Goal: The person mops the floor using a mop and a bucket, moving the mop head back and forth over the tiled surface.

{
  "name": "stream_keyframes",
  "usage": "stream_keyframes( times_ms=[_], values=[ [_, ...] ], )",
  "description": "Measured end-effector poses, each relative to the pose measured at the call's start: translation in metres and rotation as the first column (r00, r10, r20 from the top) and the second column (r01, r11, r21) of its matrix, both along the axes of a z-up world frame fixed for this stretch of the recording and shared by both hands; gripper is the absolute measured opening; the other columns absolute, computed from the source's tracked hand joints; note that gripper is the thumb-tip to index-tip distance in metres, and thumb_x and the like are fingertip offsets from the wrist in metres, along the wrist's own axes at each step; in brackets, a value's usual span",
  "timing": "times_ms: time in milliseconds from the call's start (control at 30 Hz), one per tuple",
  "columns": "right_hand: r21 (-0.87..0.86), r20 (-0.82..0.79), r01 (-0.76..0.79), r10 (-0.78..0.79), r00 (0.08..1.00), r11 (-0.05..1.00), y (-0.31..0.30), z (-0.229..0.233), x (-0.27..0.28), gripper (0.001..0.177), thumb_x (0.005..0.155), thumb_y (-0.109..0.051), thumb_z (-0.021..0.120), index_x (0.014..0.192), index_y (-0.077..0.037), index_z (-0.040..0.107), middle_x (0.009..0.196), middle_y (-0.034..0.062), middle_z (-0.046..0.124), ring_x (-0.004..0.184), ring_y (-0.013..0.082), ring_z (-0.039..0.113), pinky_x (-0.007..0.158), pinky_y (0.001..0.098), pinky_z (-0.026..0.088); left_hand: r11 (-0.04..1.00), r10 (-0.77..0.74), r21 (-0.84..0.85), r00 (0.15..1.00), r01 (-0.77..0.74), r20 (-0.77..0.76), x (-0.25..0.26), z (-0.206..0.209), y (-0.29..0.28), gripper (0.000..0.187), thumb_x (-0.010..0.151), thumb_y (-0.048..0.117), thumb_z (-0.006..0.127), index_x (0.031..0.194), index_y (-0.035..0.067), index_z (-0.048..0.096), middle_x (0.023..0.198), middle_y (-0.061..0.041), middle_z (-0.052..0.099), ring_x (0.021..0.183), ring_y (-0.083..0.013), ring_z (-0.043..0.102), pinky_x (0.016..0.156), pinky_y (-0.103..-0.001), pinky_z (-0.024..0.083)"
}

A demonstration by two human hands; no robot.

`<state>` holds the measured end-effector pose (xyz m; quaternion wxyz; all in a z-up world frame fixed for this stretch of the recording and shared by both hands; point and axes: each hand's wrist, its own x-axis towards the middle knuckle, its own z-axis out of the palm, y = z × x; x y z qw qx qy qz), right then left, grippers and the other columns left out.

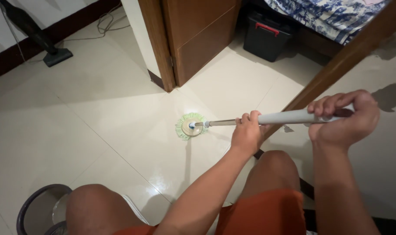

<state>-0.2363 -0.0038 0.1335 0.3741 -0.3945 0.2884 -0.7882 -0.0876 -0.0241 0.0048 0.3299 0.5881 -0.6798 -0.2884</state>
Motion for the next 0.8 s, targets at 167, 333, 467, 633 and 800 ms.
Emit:
stream_keyframes(
  times_ms=[167,333,467,633,800],
  values=[
    [0.037,-0.065,0.024,-0.021,0.998,0.999,-0.026,-0.054,0.016,0.028,0.1,-0.023,0.043,0.075,-0.011,0.045,0.059,0.0088,0.042,0.054,0.024,0.046,0.061,0.0458,0.052,0.993,0.084,-0.085,0.993,-0.077,0.082,0.026,-0.054,-0.033,0.043,0.098,0.03,0.066,0.133,0.012,0.05,0.134,-0.028,0.055,0.126,-0.0532,0.05,0.113,-0.059,0.038],
    [0.063,-0.09,-0.044,0.05,0.995,0.997,-0.025,-0.122,0.079,0.028,0.1,-0.016,0.043,0.074,-0.008,0.048,0.062,0.0106,0.049,0.055,0.0241,0.051,0.068,0.0486,0.059,0.954,0.141,0.242,0.976,-0.179,0.166,0.084,-0.094,-0.051,0.049,0.093,0.03,0.069,0.136,0.019,0.047,0.159,-0.03,0.026,0.141,-0.0482,0.036,0.11,-0.052,0.039],
    [0.026,-0.283,-0.048,0.053,0.958,0.999,-0.007,-0.098,0.094,0.028,0.103,-0.018,0.04,0.079,-0.007,0.049,0.066,0.0112,0.053,0.06,0.0256,0.056,0.073,0.0478,0.06,0.957,0.13,0.233,0.974,-0.171,0.184,0.098,-0.088,-0.043,0.053,0.093,0.03,0.069,0.138,0.018,0.044,0.158,-0.032,0.027,0.139,-0.0482,0.038,0.113,-0.051,0.038],
    [0.134,-0.192,0.012,0.014,0.981,0.991,-0.024,-0.034,0.028,0.034,0.106,-0.018,0.043,0.074,-0.008,0.048,0.063,0.0129,0.05,0.063,0.0299,0.057,0.072,0.0542,0.062,0.997,0.073,-0.022,0.992,-0.071,0.1,0.039,-0.039,-0.033,0.049,0.097,0.035,0.069,0.132,0.007,0.051,0.14,-0.042,0.043,0.135,-0.0535,0.039,0.112,-0.055,0.036],
    [0.006,-0.167,-0.009,0.01,0.986,1.0,-0.004,0.004,-0.029,0.041,0.111,-0.026,0.04,0.074,-0.01,0.047,0.062,0.0097,0.048,0.057,0.0252,0.052,0.066,0.0468,0.056,0.992,-0.117,-0.051,0.991,0.113,-0.066,-0.029,0.018,0.007,0.039,0.098,0.031,0.063,0.12,0.001,0.052,0.114,-0.029,0.06,0.111,-0.0429,0.056,0.101,-0.053,0.045]
  ],
)
